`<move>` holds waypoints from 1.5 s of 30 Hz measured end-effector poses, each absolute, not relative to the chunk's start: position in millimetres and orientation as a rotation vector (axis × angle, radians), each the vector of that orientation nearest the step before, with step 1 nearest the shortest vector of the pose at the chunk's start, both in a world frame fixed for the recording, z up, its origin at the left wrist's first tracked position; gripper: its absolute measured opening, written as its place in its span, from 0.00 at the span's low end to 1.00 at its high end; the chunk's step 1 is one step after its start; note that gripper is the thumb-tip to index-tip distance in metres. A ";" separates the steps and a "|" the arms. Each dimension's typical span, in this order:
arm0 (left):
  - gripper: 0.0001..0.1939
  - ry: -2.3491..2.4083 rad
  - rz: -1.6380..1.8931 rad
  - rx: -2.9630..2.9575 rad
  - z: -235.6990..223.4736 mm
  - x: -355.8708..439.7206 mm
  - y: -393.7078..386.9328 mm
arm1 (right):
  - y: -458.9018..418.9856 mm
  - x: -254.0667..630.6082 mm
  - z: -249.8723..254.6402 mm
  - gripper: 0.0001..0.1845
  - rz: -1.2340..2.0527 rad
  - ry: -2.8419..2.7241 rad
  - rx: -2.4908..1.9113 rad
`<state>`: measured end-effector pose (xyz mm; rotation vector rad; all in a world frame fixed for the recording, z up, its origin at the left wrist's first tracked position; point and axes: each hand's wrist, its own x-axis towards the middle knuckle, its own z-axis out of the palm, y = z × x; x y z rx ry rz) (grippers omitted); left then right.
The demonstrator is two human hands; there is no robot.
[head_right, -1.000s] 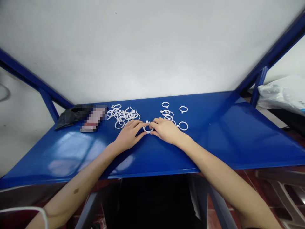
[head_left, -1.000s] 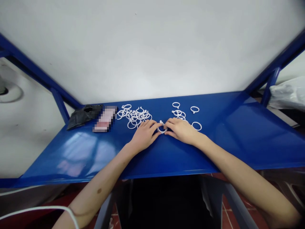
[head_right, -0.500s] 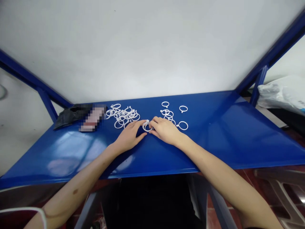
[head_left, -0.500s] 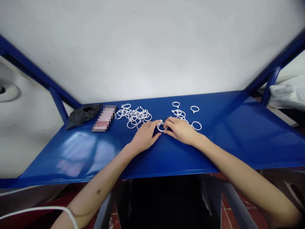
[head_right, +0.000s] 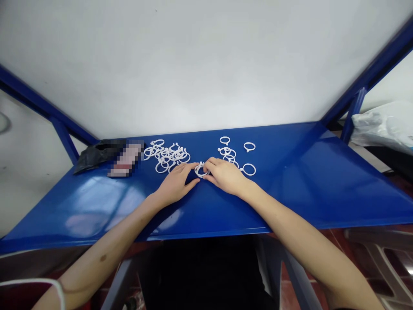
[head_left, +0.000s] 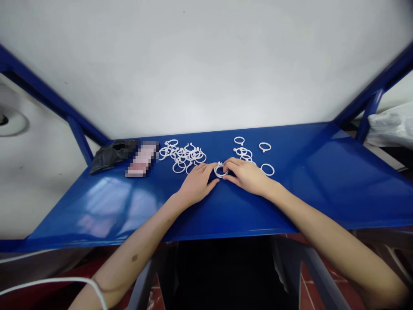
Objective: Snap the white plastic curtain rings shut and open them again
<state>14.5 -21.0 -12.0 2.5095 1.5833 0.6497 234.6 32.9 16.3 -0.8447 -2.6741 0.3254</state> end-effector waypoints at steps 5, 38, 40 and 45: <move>0.20 1.563 0.680 2.524 -13.5 14.9 -19.6 | 35.0 235.1 13.4 0.08 0.321 -2.686 -0.817; 0.10 1.455 0.654 2.620 -10.4 14.0 -17.3 | 37.0 234.1 11.3 0.06 0.514 -2.647 -0.772; 0.09 1.454 0.651 2.630 -10.1 13.9 -17.1 | 37.2 233.6 9.5 0.06 0.479 -2.651 -0.771; 0.08 1.474 0.590 2.684 -10.6 13.2 -15.4 | 36.1 232.8 8.4 0.06 0.326 -2.700 -0.753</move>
